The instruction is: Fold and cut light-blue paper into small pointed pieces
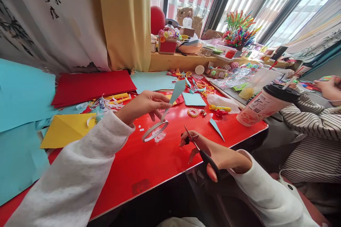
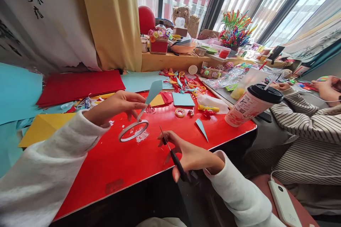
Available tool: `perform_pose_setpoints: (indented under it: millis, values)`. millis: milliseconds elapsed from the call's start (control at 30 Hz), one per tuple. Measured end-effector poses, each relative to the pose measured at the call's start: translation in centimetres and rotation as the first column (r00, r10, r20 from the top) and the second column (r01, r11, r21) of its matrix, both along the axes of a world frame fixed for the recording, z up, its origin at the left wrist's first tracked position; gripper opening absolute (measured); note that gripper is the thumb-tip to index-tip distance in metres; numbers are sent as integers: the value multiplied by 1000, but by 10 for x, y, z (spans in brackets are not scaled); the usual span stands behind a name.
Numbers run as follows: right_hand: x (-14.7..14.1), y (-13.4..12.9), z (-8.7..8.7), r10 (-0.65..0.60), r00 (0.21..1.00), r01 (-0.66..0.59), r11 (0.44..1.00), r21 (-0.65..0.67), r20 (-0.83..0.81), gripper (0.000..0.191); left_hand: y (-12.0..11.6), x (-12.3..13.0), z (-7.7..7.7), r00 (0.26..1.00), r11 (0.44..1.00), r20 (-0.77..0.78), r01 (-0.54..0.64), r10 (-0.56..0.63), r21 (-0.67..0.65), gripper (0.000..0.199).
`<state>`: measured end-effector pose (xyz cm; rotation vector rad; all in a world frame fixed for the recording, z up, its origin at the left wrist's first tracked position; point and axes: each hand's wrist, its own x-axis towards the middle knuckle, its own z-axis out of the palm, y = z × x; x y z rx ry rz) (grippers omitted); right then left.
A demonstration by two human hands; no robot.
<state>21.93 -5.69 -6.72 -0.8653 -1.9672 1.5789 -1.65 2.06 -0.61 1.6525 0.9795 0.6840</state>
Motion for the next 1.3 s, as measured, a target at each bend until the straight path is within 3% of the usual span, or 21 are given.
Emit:
perform_pose_setpoints:
  millis: [133, 233, 500, 900, 1300]
  values:
    - [-11, -2, 18, -172, 952, 166, 985, 45, 255, 47, -4, 2, 1, 993, 994, -34, 110, -110, 1, 25]
    - [-15, -4, 28, -209, 914, 194, 978, 78, 347, 46, -7, 5, 3, 987, 988, -50, 153, -152, 0, 24]
    - [-20, -6, 40, -223, 894, 221, 974, 50, 388, 45, -10, 7, 1, 979, 982, -86, 187, -186, -1, 27]
    - [-28, -7, 38, -252, 898, 236, 968, 91, 360, 35, -14, 13, -1, 970, 976, -109, 217, -218, -25, 27]
    - [-24, -7, 34, -300, 845, 206, 947, 248, 443, 40, -11, 16, -9, 976, 980, -94, 198, -195, 20, 23]
